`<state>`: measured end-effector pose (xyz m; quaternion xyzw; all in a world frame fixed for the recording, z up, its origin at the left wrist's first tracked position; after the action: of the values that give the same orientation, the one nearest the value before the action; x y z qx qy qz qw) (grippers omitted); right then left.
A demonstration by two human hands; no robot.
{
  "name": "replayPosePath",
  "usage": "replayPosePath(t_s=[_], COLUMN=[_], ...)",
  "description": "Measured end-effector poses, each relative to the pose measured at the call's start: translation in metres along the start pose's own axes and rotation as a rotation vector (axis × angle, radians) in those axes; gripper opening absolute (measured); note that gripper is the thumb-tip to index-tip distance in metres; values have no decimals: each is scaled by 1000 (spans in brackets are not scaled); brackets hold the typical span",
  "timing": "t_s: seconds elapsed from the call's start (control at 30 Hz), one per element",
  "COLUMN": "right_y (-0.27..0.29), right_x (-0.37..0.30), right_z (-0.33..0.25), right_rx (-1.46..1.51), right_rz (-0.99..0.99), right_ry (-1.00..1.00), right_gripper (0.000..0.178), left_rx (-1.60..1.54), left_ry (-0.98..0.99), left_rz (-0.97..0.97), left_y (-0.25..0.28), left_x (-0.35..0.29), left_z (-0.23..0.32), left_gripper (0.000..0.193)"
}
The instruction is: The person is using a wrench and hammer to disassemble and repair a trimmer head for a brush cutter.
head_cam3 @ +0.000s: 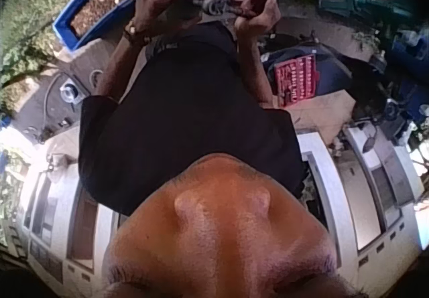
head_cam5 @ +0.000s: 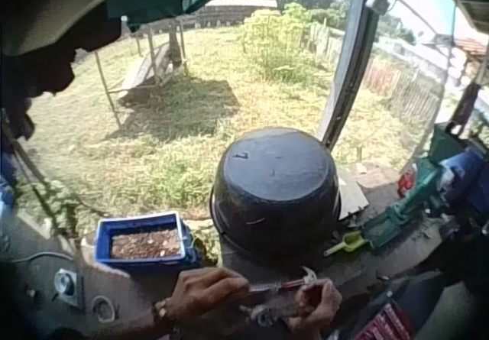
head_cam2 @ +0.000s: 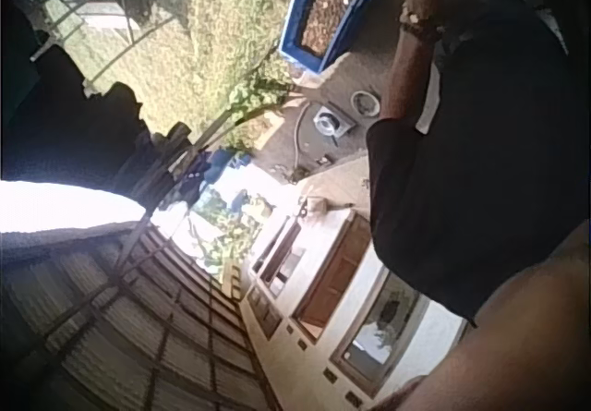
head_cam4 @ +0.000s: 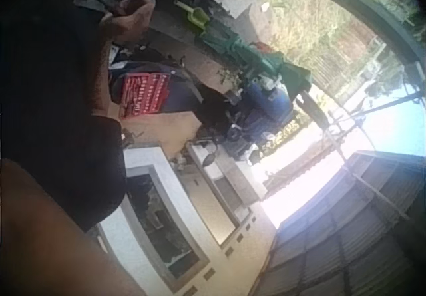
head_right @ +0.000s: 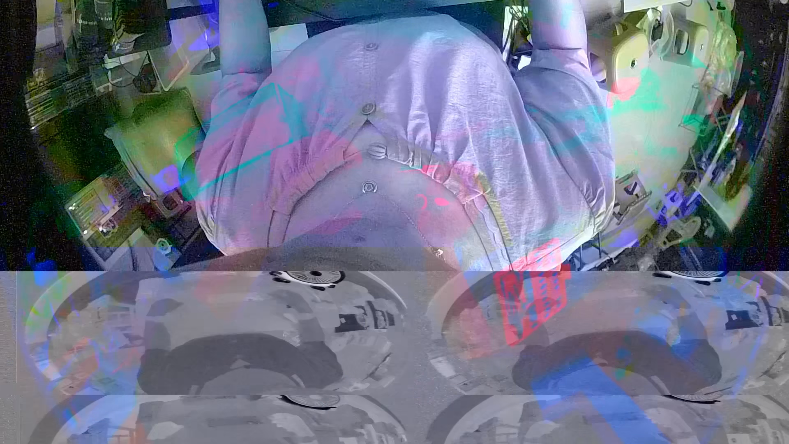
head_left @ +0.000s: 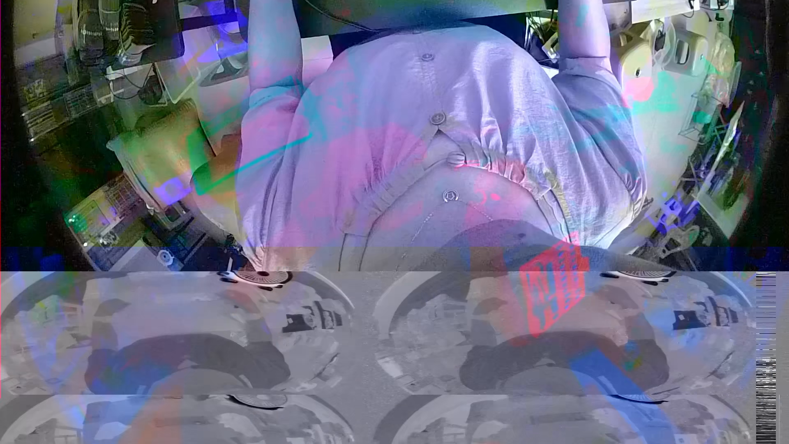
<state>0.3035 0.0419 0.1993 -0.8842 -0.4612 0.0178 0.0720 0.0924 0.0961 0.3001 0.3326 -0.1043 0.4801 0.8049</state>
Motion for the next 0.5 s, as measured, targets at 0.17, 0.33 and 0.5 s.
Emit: replayPosePath(t_s=[0.17, 0.33, 0.5], right_y=[-23, -56, -100], right_x=[35, 68, 92], right_z=[-18, -36, -79], right_rx=[269, 496, 329], right_rz=[-69, -398, -583], right_ry=[-318, -435, -330], right_gripper=[39, 41, 40], left_rx=[-109, -164, -211], left_ry=[42, 14, -43], left_rz=[-63, -162, -229], left_y=[-1, -5, -12], left_x=[2, 1, 4], left_z=[-1, -3, 0], left_gripper=[46, 51, 49])
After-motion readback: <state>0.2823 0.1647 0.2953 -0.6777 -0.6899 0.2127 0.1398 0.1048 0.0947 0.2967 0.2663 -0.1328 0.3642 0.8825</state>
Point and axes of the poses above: each hand's wrist, its own x-axis towards the middle knuckle, its own y-axis out of the back of the hand, z = x × y, the point moved 6 cm from there along x, towards the middle knuckle, and after that the axes turned 15 degrees about -x, right-handed, at the moved point
